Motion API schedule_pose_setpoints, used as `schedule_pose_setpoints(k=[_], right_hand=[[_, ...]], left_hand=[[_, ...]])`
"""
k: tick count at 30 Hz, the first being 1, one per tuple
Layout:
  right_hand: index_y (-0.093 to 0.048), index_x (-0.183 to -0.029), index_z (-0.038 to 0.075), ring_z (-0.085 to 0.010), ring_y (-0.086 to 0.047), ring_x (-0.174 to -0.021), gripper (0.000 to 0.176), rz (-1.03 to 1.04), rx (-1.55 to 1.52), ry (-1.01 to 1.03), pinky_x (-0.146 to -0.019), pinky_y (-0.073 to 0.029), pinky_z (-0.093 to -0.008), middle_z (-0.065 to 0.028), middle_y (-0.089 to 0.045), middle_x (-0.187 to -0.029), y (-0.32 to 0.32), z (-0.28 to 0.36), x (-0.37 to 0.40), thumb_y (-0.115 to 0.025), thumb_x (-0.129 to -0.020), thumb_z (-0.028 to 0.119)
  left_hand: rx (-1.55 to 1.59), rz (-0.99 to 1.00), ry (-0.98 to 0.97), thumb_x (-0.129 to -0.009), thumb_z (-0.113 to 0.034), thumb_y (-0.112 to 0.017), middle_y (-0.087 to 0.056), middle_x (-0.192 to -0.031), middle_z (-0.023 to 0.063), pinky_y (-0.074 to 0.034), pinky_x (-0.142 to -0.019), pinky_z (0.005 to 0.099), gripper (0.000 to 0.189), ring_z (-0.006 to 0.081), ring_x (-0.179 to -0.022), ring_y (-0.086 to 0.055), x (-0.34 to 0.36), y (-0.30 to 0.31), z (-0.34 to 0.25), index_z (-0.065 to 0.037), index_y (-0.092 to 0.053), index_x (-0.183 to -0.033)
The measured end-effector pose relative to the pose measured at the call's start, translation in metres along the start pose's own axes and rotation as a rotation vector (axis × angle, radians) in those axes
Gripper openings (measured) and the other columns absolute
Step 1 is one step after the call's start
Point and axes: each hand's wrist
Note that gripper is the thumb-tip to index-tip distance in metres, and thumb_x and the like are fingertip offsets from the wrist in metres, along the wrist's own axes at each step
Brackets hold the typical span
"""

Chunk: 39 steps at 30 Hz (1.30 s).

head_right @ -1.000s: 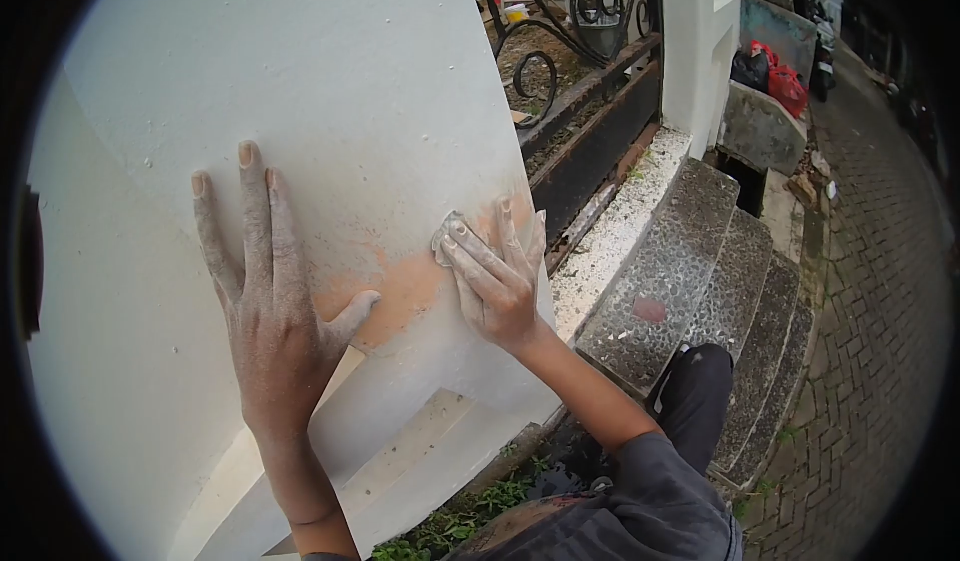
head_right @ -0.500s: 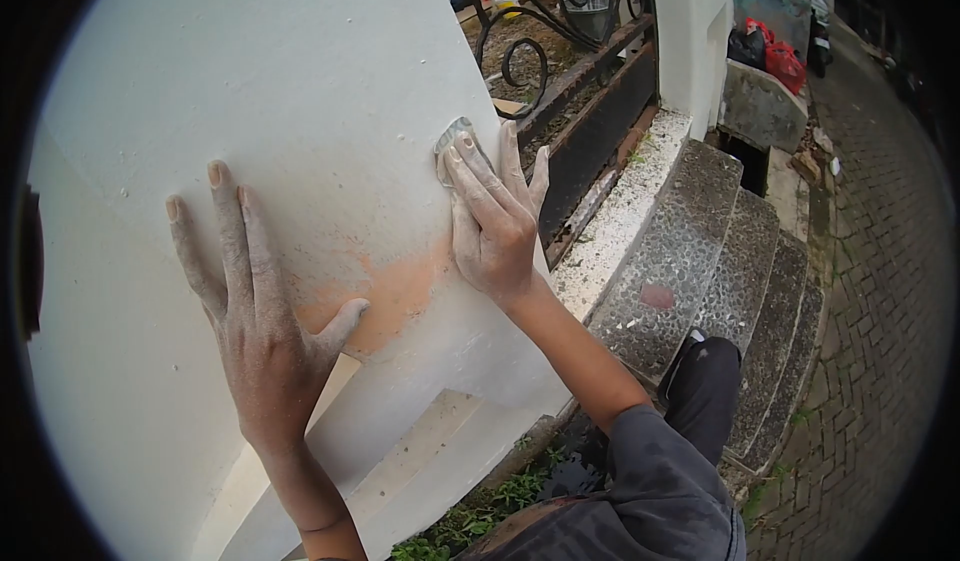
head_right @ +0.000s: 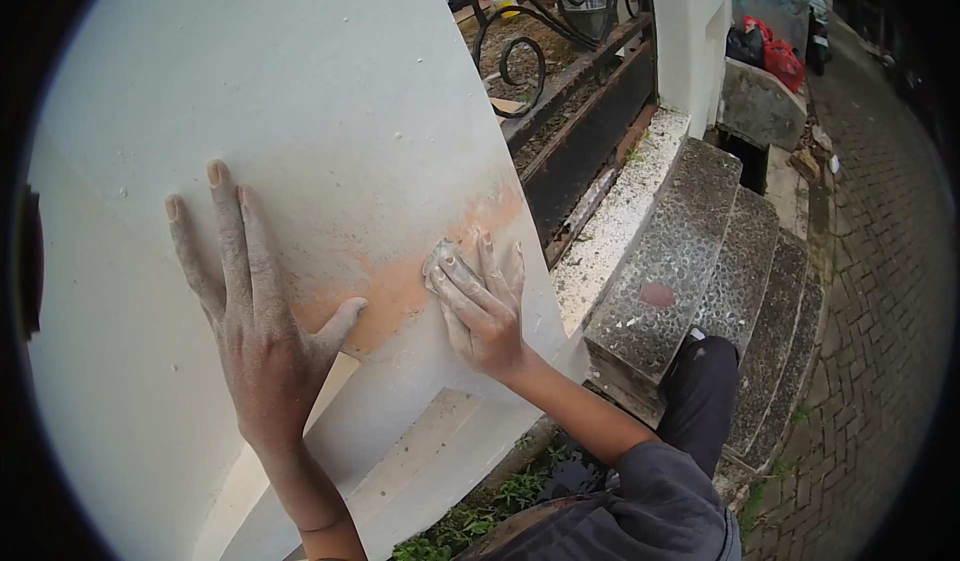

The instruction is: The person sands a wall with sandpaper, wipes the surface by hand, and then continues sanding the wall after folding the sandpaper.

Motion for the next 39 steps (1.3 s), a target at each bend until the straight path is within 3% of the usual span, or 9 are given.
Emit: schedule_pose_setpoints(k=[2, 6, 11, 15, 22, 26, 31, 37, 39], right_hand=[[-0.067, -0.101, 0.007, -0.0383, -0.031, -0.131, 0.026, 0.022, 0.047, 0.033, -0.106, -0.005, -0.0578, -0.0071, -0.059, -0.12, -0.001, -0.006, 0.008, -0.062, -0.076, 0.002], [-0.065, -0.107, 0.008, -0.0392, -0.032, -0.13, 0.032, -0.116, 0.048, 0.131, -0.105, -0.006, -0.0583, -0.0055, -0.059, -0.12, -0.001, 0.012, -0.082, -0.063, -0.076, 0.003], [-0.067, -0.104, 0.009, -0.039, -0.038, -0.127, 0.027, 0.065, 0.105, 0.043, -0.106, -0.008, -0.0548, -0.0058, -0.062, -0.116, 0.011, -0.015, -0.005, -0.062, -0.077, 0.004], [-0.067, -0.103, 0.01, -0.0386, -0.037, -0.127, 0.027, -0.034, 0.084, 0.122, -0.106, -0.007, -0.0555, -0.0061, -0.061, -0.117, 0.006, -0.004, -0.048, -0.063, -0.076, 0.005], [-0.067, -0.103, 0.011, -0.0378, -0.033, -0.13, 0.027, 0.056, 0.07, 0.02, -0.105, -0.005, -0.0593, -0.0059, -0.06, -0.12, 0.013, -0.016, -0.012, -0.062, -0.077, 0.005], [-0.067, -0.103, 0.01, -0.0372, -0.032, -0.131, 0.026, -0.023, 0.084, 0.146, -0.104, -0.005, -0.0605, -0.0066, -0.06, -0.119, 0.013, 0.0, -0.081, -0.062, -0.078, 0.005], [-0.067, -0.103, 0.009, -0.0369, -0.031, -0.131, 0.026, 0.096, 0.1, 0.065, -0.105, -0.005, -0.0593, -0.0079, -0.058, -0.122, 0.014, -0.038, 0.002, -0.062, -0.078, 0.006], [-0.065, -0.108, 0.01, -0.0364, -0.031, -0.132, 0.03, 0.034, 0.072, 0.154, -0.105, -0.005, -0.0587, -0.0056, -0.057, -0.123, 0.016, -0.008, -0.077, -0.061, -0.079, 0.006], [-0.064, -0.109, 0.01, -0.0361, -0.03, -0.132, 0.03, 0.048, 0.055, 0.141, -0.105, -0.005, -0.0582, -0.0051, -0.057, -0.124, 0.015, -0.012, -0.068, -0.061, -0.08, 0.007]], left_hand=[[0.002, 0.008, 0.003, -0.041, -0.024, -0.083, -0.022, -0.149, 0.006, -0.02, -0.112, 0.0466, 0.114, 0.0358, -0.137, -0.009, -0.001, 0.0, 0.0, -0.007, -0.027, -0.14], [-0.003, 0.021, -0.004, -0.041, -0.024, -0.082, -0.023, -0.148, 0.0067, -0.021, -0.112, 0.0467, 0.113, 0.0363, -0.137, -0.009, -0.002, 0.002, -0.001, -0.007, -0.028, -0.139], [-0.001, 0.028, 0.006, -0.043, -0.024, -0.081, -0.023, -0.148, 0.0076, -0.023, -0.111, 0.0469, 0.111, 0.0373, -0.137, -0.009, -0.002, 0.003, -0.002, -0.005, -0.028, -0.139], [0.014, 0.015, -0.001, -0.043, -0.024, -0.081, -0.023, -0.148, 0.0068, -0.022, -0.112, 0.0465, 0.111, 0.0364, -0.137, -0.009, -0.001, 0.003, -0.001, -0.006, -0.028, -0.139], [-0.001, -0.003, 0.004, -0.041, -0.023, -0.083, -0.023, -0.148, 0.0062, -0.021, -0.112, 0.0458, 0.113, 0.0358, -0.137, -0.009, -0.002, 0.0, 0.0, -0.008, -0.029, -0.139], [-0.011, 0.006, 0.023, -0.04, -0.023, -0.083, -0.023, -0.148, 0.0061, -0.021, -0.112, 0.046, 0.114, 0.0359, -0.137, -0.009, -0.002, -0.001, -0.002, -0.008, -0.029, -0.139], [0.012, -0.005, 0.001, -0.04, -0.022, -0.083, -0.023, -0.148, 0.0063, -0.021, -0.112, 0.0472, 0.113, 0.0362, -0.137, -0.009, 0.001, -0.001, -0.001, -0.008, -0.029, -0.139], [-0.003, -0.007, 0.004, -0.042, -0.022, -0.083, -0.023, -0.148, 0.0065, -0.02, -0.112, 0.0476, 0.112, 0.0366, -0.137, -0.009, -0.001, -0.001, -0.002, -0.008, -0.028, -0.139], [0.007, -0.015, 0.005, -0.042, -0.021, -0.082, -0.023, -0.148, 0.0066, -0.02, -0.112, 0.0476, 0.112, 0.0369, -0.137, -0.01, -0.002, -0.002, -0.003, -0.009, -0.028, -0.139]])
Point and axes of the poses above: each hand's wrist, its own x-axis away from the middle knuckle, its own y-axis out of the back of the hand, z = x × y
